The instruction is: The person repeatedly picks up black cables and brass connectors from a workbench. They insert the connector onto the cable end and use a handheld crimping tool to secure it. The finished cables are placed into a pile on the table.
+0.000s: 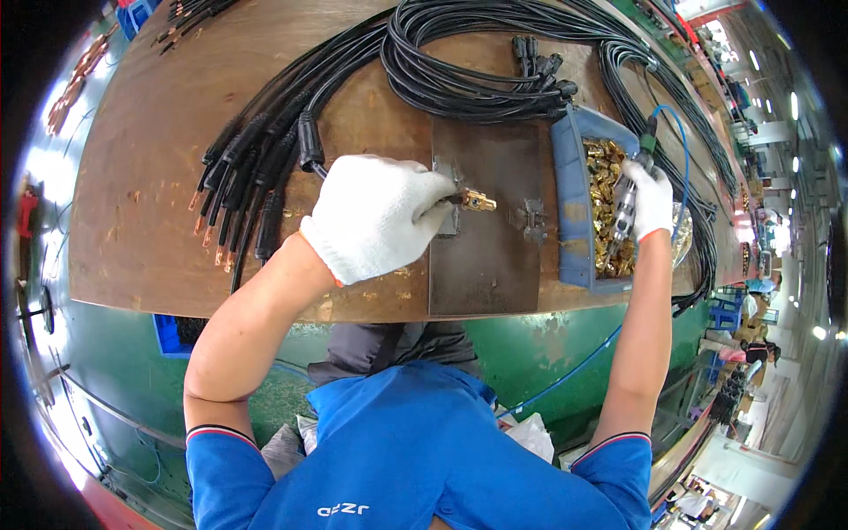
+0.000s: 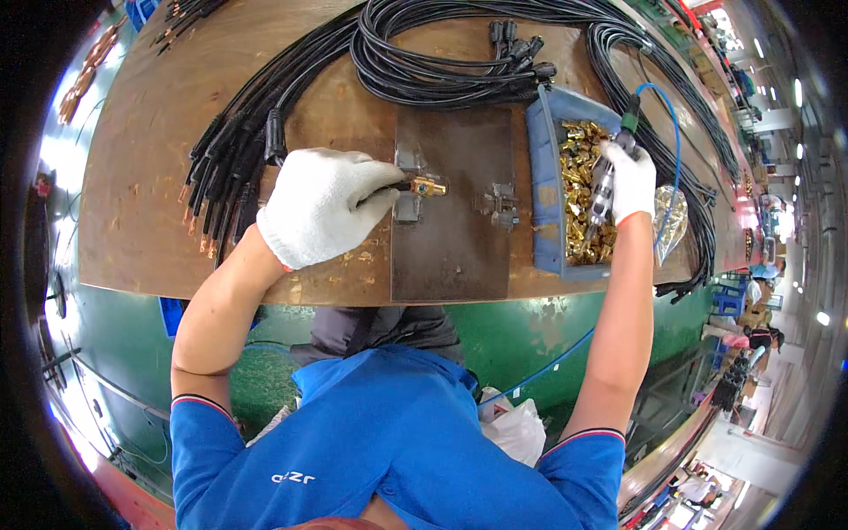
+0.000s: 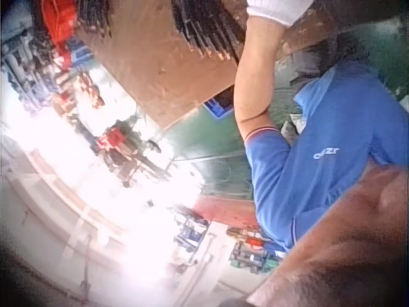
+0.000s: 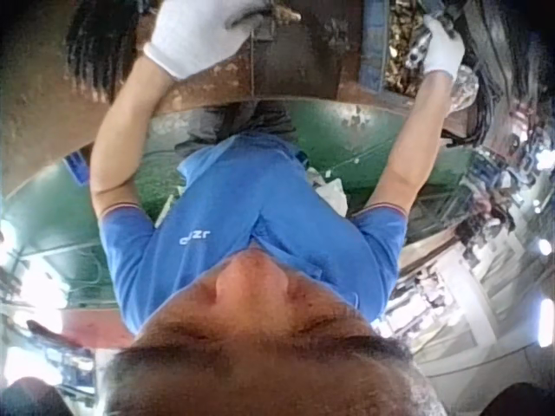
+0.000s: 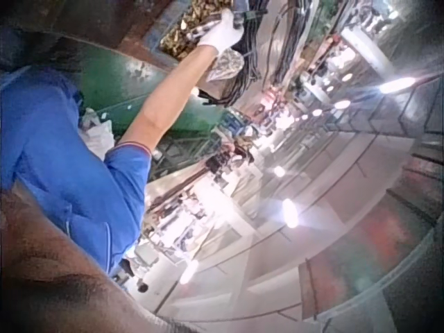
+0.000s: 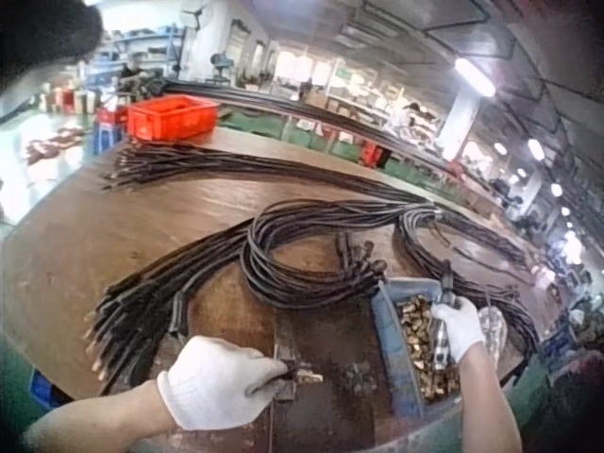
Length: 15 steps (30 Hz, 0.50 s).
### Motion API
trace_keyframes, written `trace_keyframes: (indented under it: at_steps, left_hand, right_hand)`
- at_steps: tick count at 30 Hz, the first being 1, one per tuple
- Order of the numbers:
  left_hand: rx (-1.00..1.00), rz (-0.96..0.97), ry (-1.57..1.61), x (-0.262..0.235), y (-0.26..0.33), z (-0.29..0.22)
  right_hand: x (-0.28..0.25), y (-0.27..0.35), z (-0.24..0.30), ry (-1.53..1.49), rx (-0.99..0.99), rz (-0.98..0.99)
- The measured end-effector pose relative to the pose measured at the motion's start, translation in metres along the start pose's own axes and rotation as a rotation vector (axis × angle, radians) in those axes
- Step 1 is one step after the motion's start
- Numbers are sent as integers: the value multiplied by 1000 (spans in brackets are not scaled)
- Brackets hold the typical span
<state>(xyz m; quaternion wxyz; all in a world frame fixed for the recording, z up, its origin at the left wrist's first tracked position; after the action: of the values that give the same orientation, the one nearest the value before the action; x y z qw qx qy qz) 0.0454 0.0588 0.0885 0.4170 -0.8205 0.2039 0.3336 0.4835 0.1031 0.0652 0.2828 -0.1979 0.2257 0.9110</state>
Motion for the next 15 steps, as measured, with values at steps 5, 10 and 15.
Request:
trace_keyframes:
  at_steps: [5,10,15]
  left_hand:
    - [-12,41,-15,3,-10,-5]
    - [-25,28,-27,6,-16,-6]
    - [-96,59,30,11,-22,-4]
  right_hand:
    - [-14,-12,-9,537,-174,-212]
    - [5,64,47,541,-573,-426]
    - [137,159,27,-18,-83,592]
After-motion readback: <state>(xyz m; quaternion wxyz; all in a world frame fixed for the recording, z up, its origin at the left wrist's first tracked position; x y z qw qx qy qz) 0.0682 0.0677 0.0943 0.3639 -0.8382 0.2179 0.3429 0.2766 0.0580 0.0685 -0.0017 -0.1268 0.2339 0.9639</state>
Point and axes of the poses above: each hand's wrist, its own y-axis away from the middle knuckle, its own x-axis out of the palm, z = x × y, the point moved 10 cm from there along -y, towards the middle knuckle, and after that the axes turned 13 degrees about x, right-handed, at the moved point
